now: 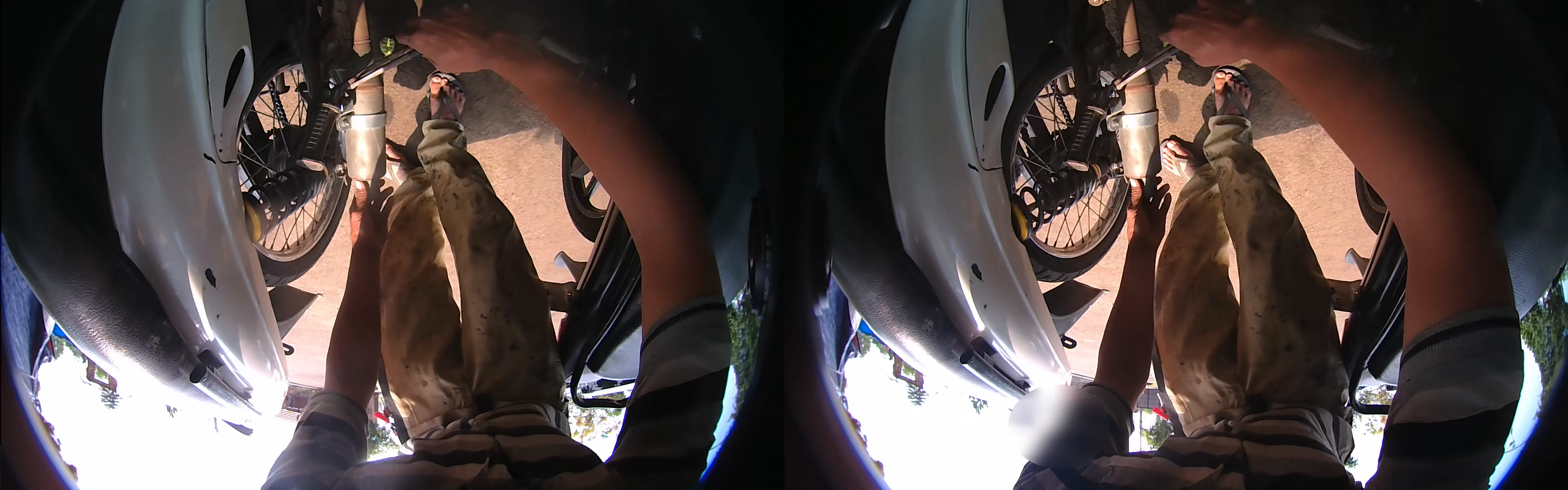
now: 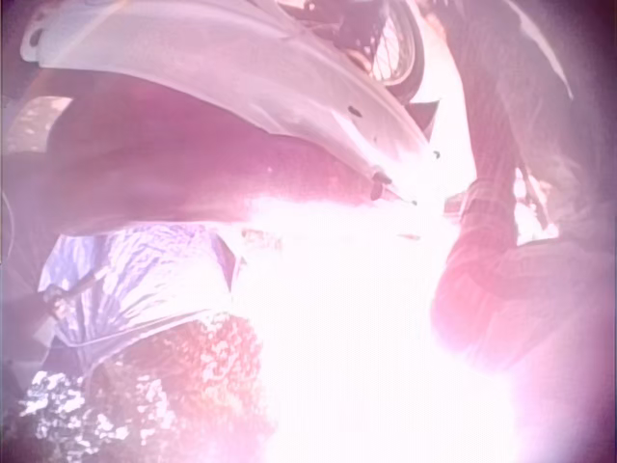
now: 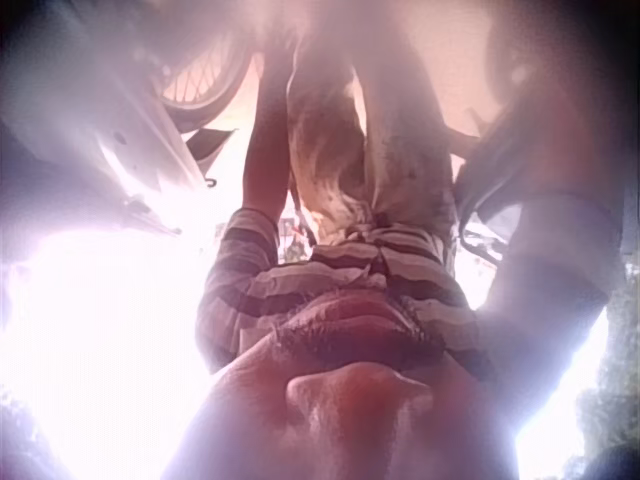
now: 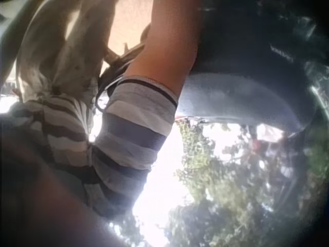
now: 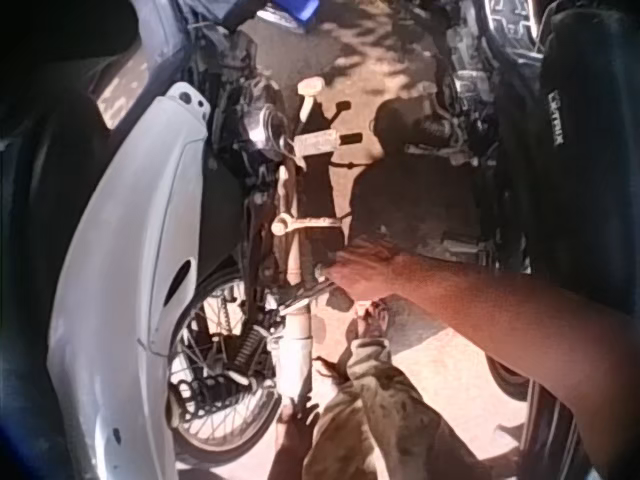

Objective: The person prepares a wire and uses pliers to secure it around the rear suspension area of a parked motorcycle. The person repeatedly wraps and tightens the wire near the shock absorber and rear wheel.

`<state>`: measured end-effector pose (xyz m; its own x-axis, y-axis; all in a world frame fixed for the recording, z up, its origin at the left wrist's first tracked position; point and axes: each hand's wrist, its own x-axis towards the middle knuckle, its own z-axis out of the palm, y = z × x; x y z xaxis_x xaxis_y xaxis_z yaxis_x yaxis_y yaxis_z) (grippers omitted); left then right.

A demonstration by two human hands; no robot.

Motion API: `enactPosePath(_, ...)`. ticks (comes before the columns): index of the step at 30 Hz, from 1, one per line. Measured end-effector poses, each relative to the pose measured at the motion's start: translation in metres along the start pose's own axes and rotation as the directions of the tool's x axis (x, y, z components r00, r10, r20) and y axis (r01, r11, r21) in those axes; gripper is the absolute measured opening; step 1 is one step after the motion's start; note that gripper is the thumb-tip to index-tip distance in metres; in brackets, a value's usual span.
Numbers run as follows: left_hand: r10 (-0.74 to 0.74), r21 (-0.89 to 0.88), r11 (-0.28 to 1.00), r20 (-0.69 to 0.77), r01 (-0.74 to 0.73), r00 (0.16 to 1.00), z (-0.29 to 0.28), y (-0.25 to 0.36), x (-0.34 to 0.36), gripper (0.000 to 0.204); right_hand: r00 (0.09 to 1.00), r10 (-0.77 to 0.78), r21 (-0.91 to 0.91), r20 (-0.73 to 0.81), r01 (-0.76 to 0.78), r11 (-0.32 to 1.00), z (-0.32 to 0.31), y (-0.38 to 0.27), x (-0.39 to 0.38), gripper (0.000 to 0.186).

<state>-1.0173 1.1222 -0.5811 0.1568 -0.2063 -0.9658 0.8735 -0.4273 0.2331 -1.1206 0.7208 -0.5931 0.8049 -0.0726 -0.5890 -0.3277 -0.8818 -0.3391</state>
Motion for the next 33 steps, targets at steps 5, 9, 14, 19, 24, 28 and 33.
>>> enactPosePath(5,0.014,-0.006,1.000,0.011,-0.014,1.000,0.005,-0.002,-0.001,0.076,0.998,-0.055,0.021,-0.019,0.055,0.998,-0.039,0.016,0.011,0.027)
enactPosePath(9,0.039,0.023,0.999,-0.019,-0.039,0.999,-0.001,0.003,-0.007,0.076,0.986,-0.167,0.035,-0.026,0.168,0.985,-0.030,0.016,0.020,0.024)
enactPosePath(14,0.020,0.049,0.999,0.047,-0.023,0.999,0.014,0.000,0.005,0.072,0.988,-0.147,-0.045,-0.057,0.144,0.989,-0.036,0.037,0.029,0.026)
enactPosePath(19,0.067,0.017,0.998,-0.072,-0.066,0.995,-0.004,0.001,-0.002,0.077,0.995,-0.064,0.020,0.076,0.062,0.998,-0.025,-0.020,0.010,0.015)
enactPosePath(24,0.023,0.022,0.999,-0.003,-0.023,1.000,-0.005,0.001,0.002,0.073,0.999,-0.034,0.097,0.021,0.031,0.995,0.002,0.003,0.017,0.018)
enactPosePath(28,-0.001,0.016,1.000,0.002,0.001,1.000,0.006,-0.001,0.001,0.074,0.995,-0.005,0.262,-0.097,0.031,0.964,0.051,0.024,0.021,0.029)
enactPosePath(33,0.052,0.059,0.997,0.038,-0.054,0.998,0.003,0.010,-0.003,0.074,0.983,0.179,0.415,-0.035,-0.149,0.897,0.066,-0.025,-0.005,0.046)
